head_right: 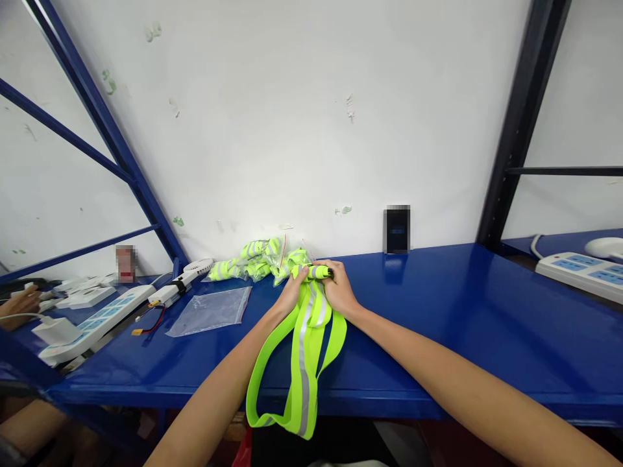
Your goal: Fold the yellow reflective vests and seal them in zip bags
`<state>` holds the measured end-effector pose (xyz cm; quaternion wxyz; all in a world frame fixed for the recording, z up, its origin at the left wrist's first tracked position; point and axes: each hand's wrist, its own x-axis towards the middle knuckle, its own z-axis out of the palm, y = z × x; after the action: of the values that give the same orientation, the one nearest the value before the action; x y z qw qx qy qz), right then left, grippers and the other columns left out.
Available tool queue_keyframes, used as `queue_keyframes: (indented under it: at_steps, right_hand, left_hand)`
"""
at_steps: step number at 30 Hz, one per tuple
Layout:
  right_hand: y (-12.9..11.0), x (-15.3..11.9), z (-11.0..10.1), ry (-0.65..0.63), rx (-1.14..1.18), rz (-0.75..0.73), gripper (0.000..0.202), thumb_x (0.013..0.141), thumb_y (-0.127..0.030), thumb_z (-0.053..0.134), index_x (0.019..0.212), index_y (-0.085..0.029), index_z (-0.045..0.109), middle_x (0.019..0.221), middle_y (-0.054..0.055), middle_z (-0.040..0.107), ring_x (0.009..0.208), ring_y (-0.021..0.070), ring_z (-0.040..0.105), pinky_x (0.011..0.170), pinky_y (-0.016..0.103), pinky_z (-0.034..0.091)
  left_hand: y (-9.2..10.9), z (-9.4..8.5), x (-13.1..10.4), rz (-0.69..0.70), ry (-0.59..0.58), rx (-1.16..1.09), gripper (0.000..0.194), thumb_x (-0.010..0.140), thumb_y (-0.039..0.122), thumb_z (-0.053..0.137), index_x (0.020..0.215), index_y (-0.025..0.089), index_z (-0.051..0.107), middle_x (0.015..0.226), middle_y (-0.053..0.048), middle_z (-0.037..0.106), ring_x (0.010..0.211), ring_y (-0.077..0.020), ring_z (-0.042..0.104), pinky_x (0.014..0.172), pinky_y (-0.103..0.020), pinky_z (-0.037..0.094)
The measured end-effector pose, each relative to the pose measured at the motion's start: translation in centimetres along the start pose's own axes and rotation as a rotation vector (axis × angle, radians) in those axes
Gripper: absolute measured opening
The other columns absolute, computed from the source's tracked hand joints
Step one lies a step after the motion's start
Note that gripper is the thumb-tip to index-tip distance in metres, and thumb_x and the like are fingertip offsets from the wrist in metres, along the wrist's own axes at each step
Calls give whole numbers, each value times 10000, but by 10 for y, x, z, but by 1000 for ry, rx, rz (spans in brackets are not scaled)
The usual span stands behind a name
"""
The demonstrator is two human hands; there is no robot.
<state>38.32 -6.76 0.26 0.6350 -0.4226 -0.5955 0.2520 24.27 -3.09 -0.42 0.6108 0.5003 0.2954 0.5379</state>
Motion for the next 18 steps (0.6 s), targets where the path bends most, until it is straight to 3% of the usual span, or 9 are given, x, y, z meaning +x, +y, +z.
queue_keyframes:
  at_steps: [7, 13, 18]
  right_hand:
    - [-16, -1, -2, -94, 100, 102, 305, 746, -339, 600, 1017, -236, 693, 1155, 42, 591, 1194, 255, 480, 1064, 403, 323]
    - [-25, 10, -5, -95, 357, 359, 777, 573, -211, 735, 1312, -239, 495, 1135, 75, 647, 915, 258, 651, 809, 396, 525]
    - [-16, 9, 2, -226, 526, 410, 706, 577, -154, 667, 1255, -266, 505, 906, 12, 717, 749, 241, 675, 708, 396, 546]
  left_hand:
    - [8, -2, -3, -9, -65, -39, 417, 716, 367, 757, 1057, 150, 654, 1058, -96, 703, 1005, -265, 647, 956, -396, 452]
    - [20, -3, -7, 7, -99, -27, 454, 576, 252, 845, 978, 121, 679, 932, -123, 734, 983, -322, 665, 962, -476, 443]
    - [16, -9, 1, -16, 19, -84, 488, 448, 98, 847, 904, 145, 679, 903, -80, 742, 1028, -322, 650, 984, -472, 438]
